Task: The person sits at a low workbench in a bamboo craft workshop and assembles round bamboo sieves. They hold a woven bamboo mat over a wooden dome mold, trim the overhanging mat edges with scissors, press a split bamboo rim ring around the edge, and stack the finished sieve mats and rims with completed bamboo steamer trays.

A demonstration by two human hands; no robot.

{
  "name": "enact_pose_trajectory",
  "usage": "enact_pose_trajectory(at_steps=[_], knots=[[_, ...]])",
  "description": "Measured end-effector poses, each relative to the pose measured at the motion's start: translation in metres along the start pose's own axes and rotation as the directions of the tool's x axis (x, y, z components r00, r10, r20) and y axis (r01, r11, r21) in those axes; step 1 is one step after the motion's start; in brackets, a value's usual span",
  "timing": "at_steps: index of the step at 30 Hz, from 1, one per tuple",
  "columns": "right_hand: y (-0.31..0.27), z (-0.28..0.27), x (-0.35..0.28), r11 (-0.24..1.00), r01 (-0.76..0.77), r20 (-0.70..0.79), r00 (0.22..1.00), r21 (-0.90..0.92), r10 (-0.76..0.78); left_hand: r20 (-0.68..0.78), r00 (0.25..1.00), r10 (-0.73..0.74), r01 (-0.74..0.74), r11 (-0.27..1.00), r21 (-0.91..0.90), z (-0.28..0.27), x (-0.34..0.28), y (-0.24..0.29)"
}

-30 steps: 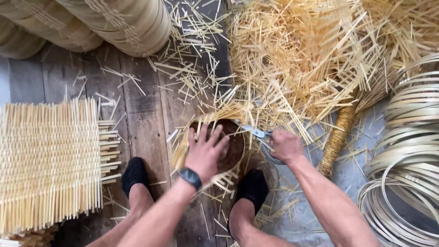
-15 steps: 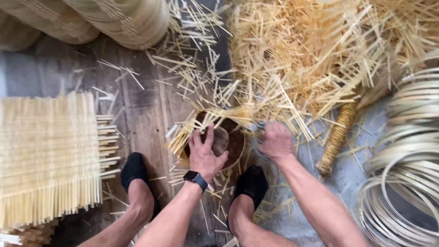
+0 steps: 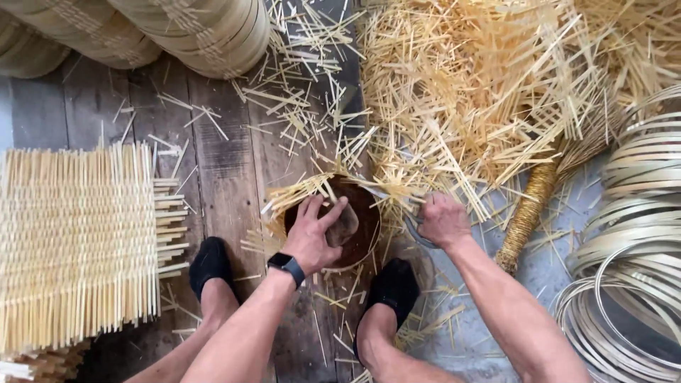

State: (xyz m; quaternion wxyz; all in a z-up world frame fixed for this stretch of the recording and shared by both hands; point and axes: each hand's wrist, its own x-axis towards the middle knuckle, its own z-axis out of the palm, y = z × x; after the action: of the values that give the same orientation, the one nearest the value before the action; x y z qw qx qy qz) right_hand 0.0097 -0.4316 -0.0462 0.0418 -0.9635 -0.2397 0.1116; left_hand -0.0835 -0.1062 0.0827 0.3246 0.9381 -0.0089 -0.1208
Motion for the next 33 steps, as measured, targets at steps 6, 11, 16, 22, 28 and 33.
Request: enact_pose_trajectory(at_steps=[6, 11, 16, 22, 28, 33], knots=[[-0.058, -0.067, 0.022, 0.953, 0.071, 0.066, 0.996, -0.294, -0.054, 0.136, 0.991, 0.014, -0.008, 0.999, -0.050, -0.003, 0.000, -0.010], [-0.017, -0.026, 0.021, 0.997, 0.082, 0.036, 0.996, -0.011, -0.081, 0.048, 0.997, 0.063, -0.063, 0.998, 0.006, -0.005, -0.005, 0.013], [-0.009, -0.030, 0.019, 0.994, 0.048, 0.245, 0.967, 0.097, -0.071, -0.391, 0.823, -0.411, 0.235, 0.874, -0.425, 0.019, -0.008, 0.040], [-0.056, -0.059, 0.010, 0.962, 0.247, -0.329, 0.905, -0.114, -0.271, -0.370, 0.891, -0.264, 0.250, 0.964, -0.086, 0.047, -0.014, 0.017], [-0.029, -0.014, 0.009, 0.999, 0.008, -0.094, 0.996, 0.043, -0.004, -0.285, 0.937, -0.204, 0.178, 0.977, -0.114, 0.035, -0.013, 0.014], [-0.031, 0.016, 0.025, 0.940, -0.001, -0.478, 0.861, -0.340, -0.172, -0.244, 0.950, -0.194, 0.185, 0.981, -0.059, 0.027, -0.010, 0.015]])
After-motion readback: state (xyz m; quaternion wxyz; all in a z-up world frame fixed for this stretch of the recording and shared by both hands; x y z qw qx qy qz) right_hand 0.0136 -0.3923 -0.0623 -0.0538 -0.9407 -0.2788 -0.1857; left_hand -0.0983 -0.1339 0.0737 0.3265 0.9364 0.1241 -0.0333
